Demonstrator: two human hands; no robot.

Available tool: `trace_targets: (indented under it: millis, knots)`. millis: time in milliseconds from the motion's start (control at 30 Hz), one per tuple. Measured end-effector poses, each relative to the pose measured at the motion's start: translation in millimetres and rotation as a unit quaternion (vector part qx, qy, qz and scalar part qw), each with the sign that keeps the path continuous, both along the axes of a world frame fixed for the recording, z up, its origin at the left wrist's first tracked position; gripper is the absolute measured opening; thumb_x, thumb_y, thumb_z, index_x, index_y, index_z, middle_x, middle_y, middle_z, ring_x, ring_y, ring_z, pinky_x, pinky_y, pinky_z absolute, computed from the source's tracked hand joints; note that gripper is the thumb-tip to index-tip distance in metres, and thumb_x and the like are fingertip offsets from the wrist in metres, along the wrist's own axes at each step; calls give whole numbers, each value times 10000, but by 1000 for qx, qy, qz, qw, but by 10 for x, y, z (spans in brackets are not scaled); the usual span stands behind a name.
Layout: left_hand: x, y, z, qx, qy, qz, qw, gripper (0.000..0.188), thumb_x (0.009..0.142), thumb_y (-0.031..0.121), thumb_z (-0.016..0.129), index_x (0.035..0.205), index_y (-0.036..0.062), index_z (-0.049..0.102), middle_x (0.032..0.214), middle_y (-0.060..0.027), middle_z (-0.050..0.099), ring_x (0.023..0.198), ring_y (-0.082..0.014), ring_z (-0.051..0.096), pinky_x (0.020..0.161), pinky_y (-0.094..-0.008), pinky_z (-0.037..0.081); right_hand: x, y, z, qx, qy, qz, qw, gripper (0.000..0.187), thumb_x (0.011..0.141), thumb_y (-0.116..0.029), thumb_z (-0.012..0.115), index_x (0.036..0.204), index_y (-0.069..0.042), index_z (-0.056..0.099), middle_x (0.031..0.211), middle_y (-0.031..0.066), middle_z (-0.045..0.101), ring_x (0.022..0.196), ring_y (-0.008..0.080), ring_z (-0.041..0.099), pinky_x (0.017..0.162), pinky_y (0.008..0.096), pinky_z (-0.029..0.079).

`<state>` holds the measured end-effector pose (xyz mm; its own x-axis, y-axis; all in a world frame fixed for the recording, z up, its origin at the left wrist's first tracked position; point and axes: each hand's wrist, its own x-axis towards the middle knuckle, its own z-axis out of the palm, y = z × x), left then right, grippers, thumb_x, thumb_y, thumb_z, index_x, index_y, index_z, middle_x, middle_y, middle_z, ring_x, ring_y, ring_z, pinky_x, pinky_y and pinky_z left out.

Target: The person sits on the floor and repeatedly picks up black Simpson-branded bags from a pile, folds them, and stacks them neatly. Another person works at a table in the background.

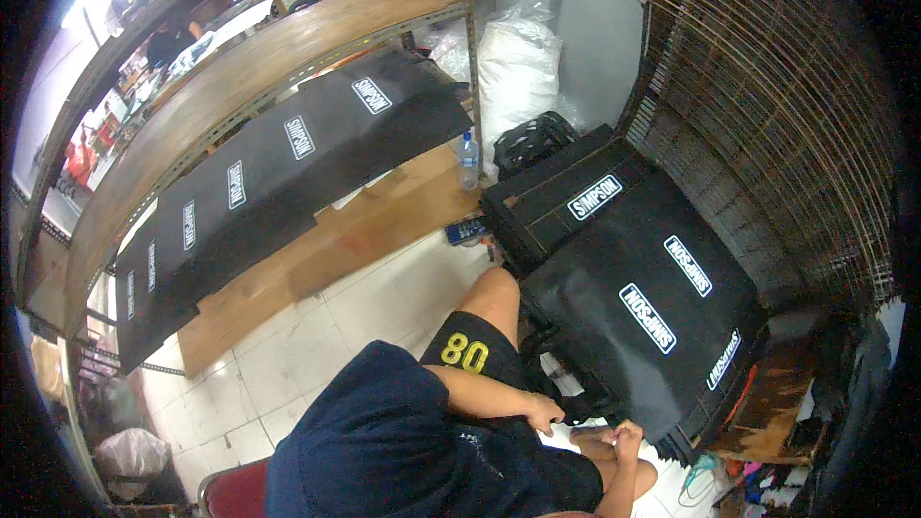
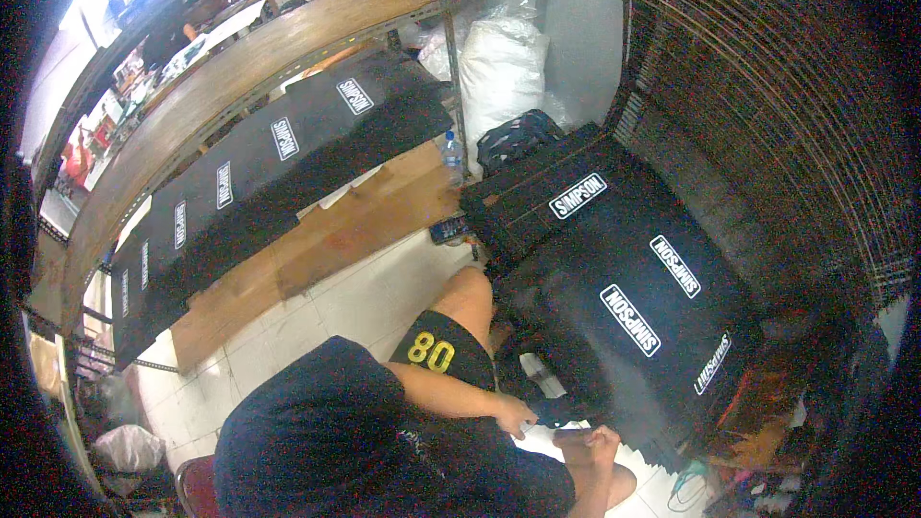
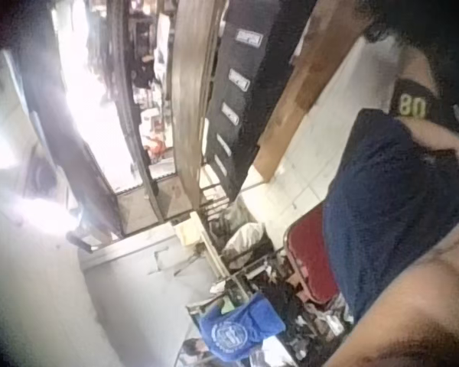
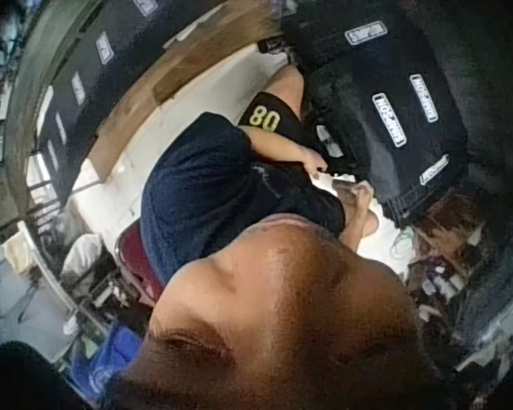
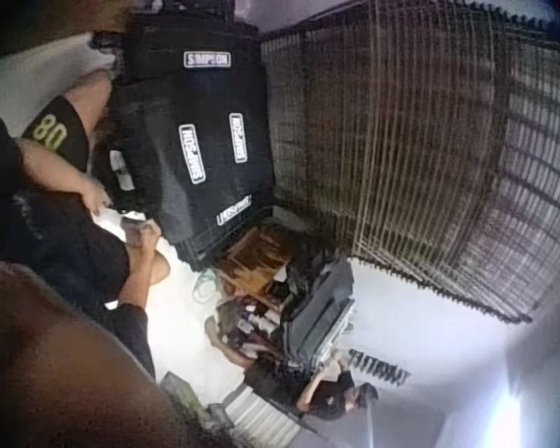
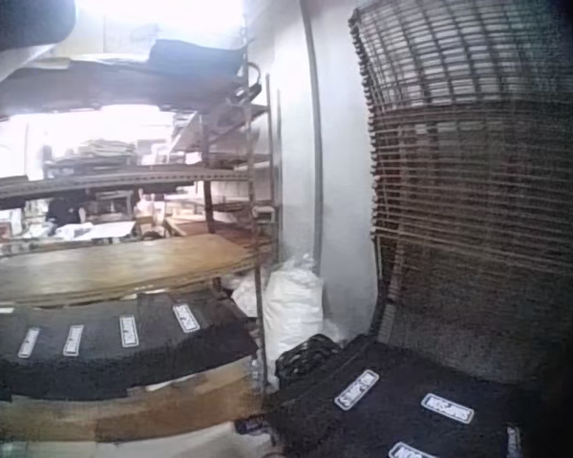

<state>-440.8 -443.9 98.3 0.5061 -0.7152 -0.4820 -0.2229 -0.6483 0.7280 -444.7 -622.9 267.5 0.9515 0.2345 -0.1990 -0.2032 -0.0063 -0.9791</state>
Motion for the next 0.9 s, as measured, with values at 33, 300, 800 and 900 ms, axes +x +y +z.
trace_targets:
  millis: [33,300,800,900]
  knots:
    - [37,-3,69,8,19,-16,1000,598,734,433,634,1191,73,497,1062,-194,596,992,-366,564,817,-447,447,-4,-53,-89,33,19,6,999,337,795,-263,599,581,-81,412,589,148,586,555,277,595,593,351,493]
    - [16,-3,41,9,11,-18,1000,612,740,461,628,1215,100,491,1097,-195,583,1022,-365,552,837,-443,445,98,-277,-439,-136,-57,168,975,293,783,-225,636,625,-64,449,627,116,589,589,212,584,577,362,480]
    - [35,-11,264,10,25,-23,999,612,752,435,634,1215,63,486,1188,-163,549,1119,-328,506,913,-405,412,18,-400,-519,13,151,-2,988,183,774,-171,654,817,-7,583,809,189,631,736,306,617,697,415,496]
    - [-15,25,207,4,22,-19,1000,616,750,435,636,1219,65,484,1200,-162,543,1126,-326,502,920,-403,408,27,-197,-253,65,213,-51,974,184,799,-195,647,786,-15,617,798,189,635,748,316,614,721,420,486]
